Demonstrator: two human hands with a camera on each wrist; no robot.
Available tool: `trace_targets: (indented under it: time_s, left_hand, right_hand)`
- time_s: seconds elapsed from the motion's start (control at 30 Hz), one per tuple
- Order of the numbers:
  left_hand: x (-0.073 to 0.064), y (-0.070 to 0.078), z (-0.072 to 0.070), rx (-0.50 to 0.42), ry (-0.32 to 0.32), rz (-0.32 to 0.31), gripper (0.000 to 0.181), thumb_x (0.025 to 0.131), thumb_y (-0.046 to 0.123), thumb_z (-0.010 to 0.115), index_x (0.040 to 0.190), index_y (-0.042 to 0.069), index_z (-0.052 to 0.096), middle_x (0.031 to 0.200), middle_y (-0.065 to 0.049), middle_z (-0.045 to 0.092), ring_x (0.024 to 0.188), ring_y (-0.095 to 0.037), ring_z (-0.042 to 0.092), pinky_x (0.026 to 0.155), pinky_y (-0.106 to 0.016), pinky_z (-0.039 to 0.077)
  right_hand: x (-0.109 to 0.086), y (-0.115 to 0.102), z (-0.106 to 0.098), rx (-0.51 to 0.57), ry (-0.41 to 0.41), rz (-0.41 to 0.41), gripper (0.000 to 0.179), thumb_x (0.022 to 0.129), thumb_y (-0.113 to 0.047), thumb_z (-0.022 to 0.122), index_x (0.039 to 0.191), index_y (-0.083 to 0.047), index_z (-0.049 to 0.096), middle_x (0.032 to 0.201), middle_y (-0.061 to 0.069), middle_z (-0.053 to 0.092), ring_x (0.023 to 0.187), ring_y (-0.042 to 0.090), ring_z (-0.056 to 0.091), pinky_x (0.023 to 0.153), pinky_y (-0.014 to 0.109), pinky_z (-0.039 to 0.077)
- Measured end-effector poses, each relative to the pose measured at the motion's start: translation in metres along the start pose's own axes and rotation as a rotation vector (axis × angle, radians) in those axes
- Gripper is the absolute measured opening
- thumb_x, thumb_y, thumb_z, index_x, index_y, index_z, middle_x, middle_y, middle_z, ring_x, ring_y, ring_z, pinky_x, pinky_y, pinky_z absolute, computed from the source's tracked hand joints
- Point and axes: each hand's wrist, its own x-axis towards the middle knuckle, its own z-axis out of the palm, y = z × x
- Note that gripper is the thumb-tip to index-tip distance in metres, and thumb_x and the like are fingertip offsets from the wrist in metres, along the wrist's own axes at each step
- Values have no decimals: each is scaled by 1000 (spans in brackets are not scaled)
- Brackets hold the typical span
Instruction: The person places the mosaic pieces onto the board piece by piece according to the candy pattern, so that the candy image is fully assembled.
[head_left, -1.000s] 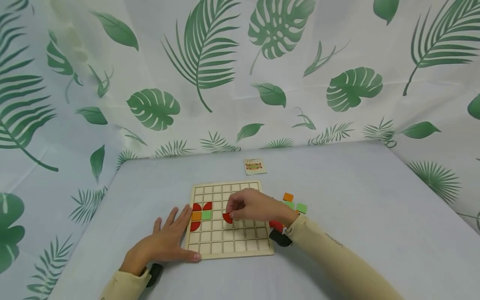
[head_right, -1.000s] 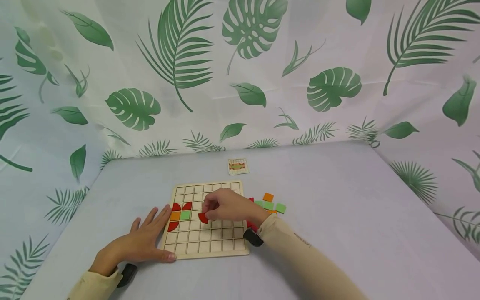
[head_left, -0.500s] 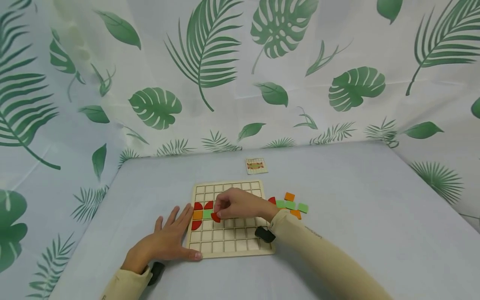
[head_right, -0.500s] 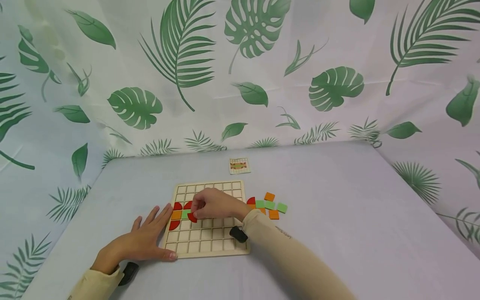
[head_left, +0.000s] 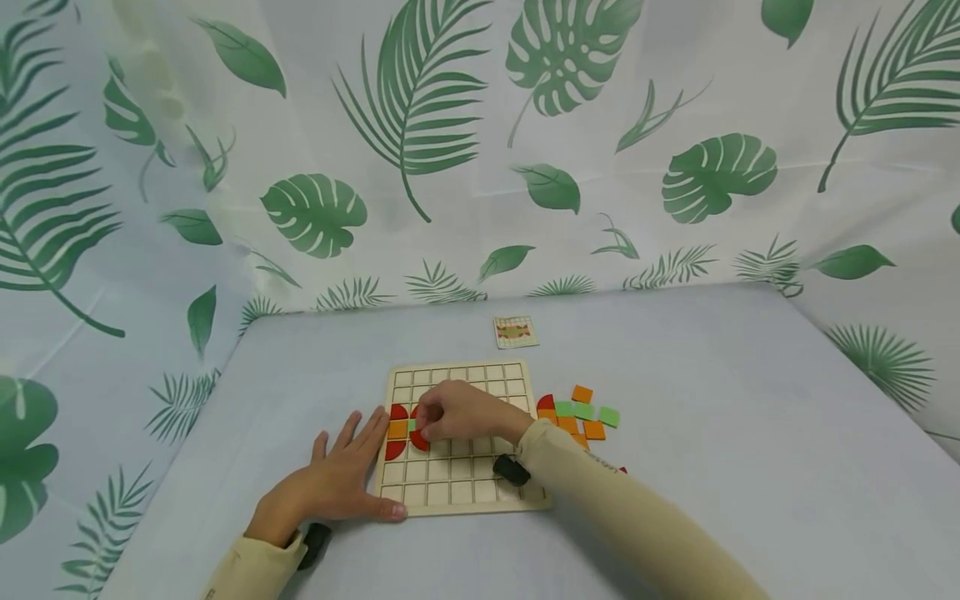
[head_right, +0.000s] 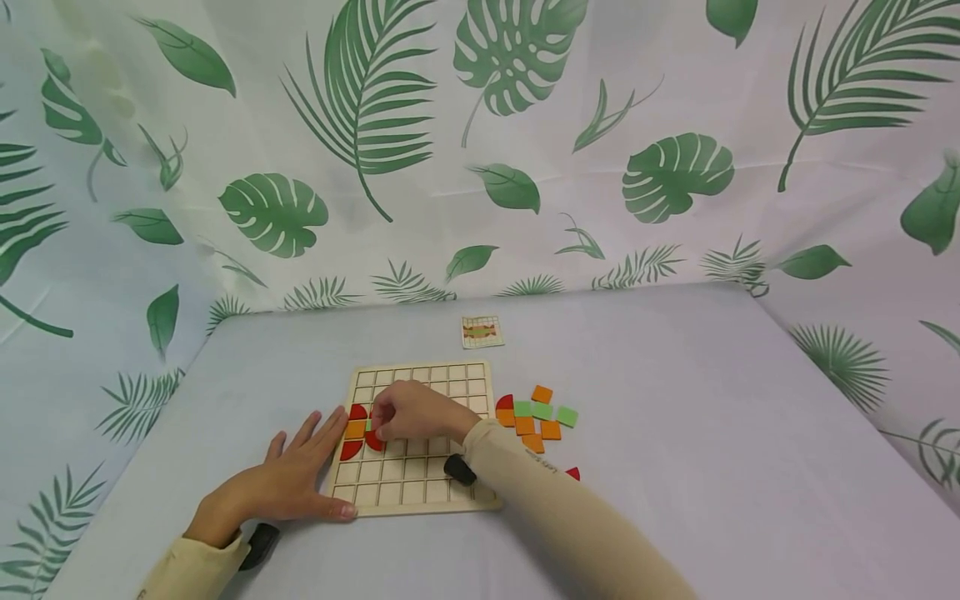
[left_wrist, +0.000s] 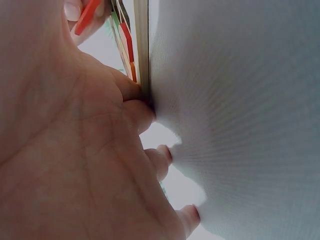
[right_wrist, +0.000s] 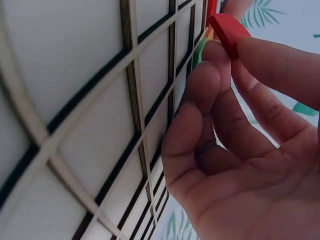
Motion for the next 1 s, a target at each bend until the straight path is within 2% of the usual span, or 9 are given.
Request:
trace_targets:
  time_s: [0.13, 0.27, 0.5, 0.73, 1.0]
  left_hand:
    - [-3, 6, -3, 2, -2, -5, 139, 77, 69, 87, 172, 3, 9, 179, -16, 5, 162, -46, -5, 117, -79, -5]
    - [-4, 9, -4, 17, 5, -10, 138, 79, 66, 88, 172, 4, 9, 179, -15, 5, 162, -46, -4, 118, -79, -3]
    - [-4, 7, -3, 1, 6, 0, 138, 78, 68, 88, 172, 2, 10, 179, -16, 5, 162, -47, -4, 117, -79, -5]
    - [-4, 7, -3, -1, -1, 2, 138, 78, 69, 87, 172, 2, 9, 179, -16, 4, 162, -46, -5, 117, -79, -5]
    - [-5, 9, -3, 3, 10, 9, 138, 79, 66, 88, 172, 3, 9, 179, -16, 4, 162, -47, -4, 117, -79, -3]
  right_hand:
    - [4, 0, 4, -22, 8, 0, 12, 96, -1, 73, 87, -8, 72, 79, -7, 64, 74, 7, 54, 72, 24, 46]
    - [6, -1, 6, -38, 2, 7, 17, 96, 0, 71, 84, -11, 71, 76, -8, 61, 71, 7, 52, 69, 23, 44]
    - [9, -4, 6, -102, -24, -19, 18, 95, 2, 70, 81, -9, 71, 74, -6, 60, 69, 8, 51, 66, 23, 43]
    - [10, -6, 10, -178, 3, -30, 22, 95, 3, 70, 78, -12, 68, 72, -8, 57, 69, 6, 50, 67, 22, 42]
    - [8, -6, 15, -190, 36, -27, 27, 93, 5, 69, 74, -12, 63, 67, -8, 54, 62, 6, 47, 61, 21, 39]
